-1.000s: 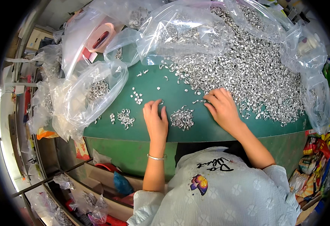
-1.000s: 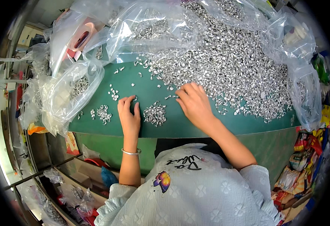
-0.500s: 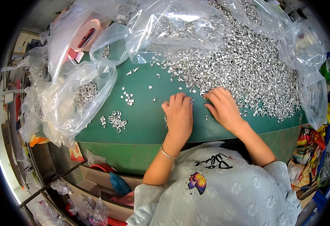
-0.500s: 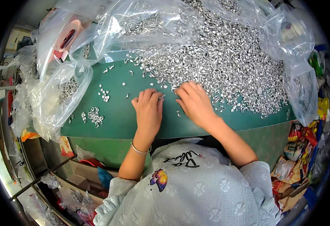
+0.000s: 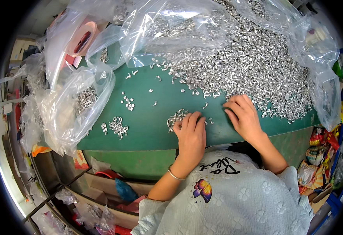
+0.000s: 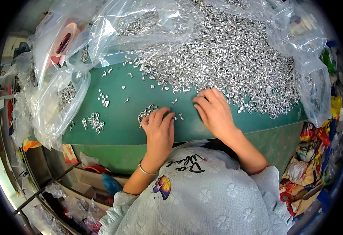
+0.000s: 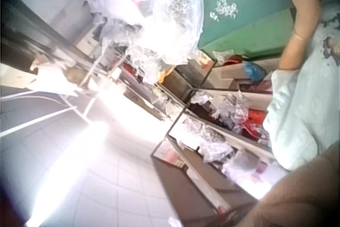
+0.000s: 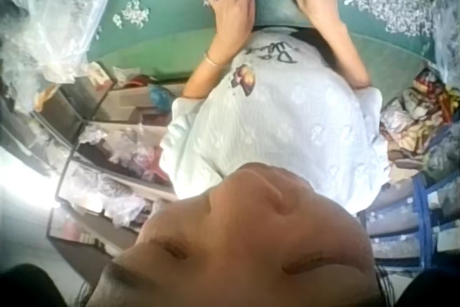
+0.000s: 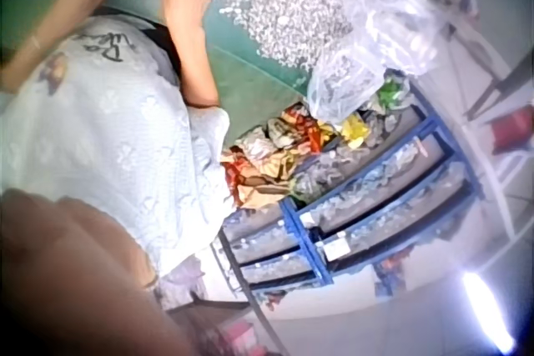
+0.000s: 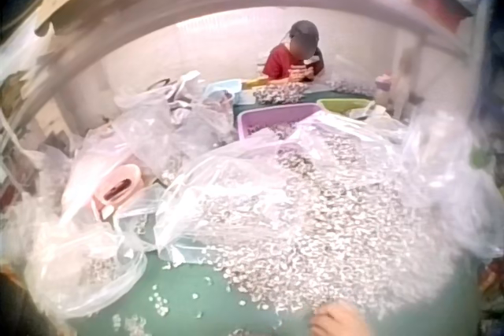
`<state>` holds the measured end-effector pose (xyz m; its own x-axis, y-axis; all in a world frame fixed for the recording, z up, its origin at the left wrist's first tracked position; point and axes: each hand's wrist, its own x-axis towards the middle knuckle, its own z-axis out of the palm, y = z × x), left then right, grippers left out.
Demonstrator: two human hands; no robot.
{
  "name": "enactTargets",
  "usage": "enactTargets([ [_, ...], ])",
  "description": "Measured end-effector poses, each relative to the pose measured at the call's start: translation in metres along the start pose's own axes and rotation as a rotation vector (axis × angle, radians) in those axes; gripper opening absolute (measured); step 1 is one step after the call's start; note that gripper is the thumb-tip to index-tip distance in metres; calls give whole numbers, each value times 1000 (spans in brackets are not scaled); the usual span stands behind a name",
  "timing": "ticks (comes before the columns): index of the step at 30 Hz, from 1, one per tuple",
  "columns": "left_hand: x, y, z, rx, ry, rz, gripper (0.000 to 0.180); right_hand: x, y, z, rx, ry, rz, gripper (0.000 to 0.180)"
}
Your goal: The person sorts small metal components by hand on a green workbench, moving individual pieces between piles and picking up a handful to place into a small container.
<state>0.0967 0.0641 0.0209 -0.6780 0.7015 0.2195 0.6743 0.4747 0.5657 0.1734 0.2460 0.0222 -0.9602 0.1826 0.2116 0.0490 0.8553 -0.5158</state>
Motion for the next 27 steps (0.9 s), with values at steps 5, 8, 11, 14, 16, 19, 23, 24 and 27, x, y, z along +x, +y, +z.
enactTargets([
  [5,2,-10,-10,-6,199,-132,36,0,-21,22,85,-84,-55,26],
  [8,-3,-27,-17,-122,315,-267,34,11,-26,34,129,-70,-115,25],
  [11,-12,-35,-17,-142,260,-223,36,21,-21,29,152,-37,-120,25],
  [14,-11,-25,-11,-69,130,-154,41,21,-8,28,72,80,-71,25],
  [16,-3,-10,-8,79,-21,-53,44,23,-13,33,12,61,-83,23],
  [19,-4,-16,6,60,-8,-46,39,22,-12,23,-46,52,-85,16],
  [23,-7,-21,2,95,35,-113,29,24,13,3,-125,181,61,22],
  [24,-8,-21,2,96,41,-126,28,27,10,0,-128,190,106,23],
  [27,5,-13,4,61,56,-113,26,47,-5,13,-162,104,-152,25],
])
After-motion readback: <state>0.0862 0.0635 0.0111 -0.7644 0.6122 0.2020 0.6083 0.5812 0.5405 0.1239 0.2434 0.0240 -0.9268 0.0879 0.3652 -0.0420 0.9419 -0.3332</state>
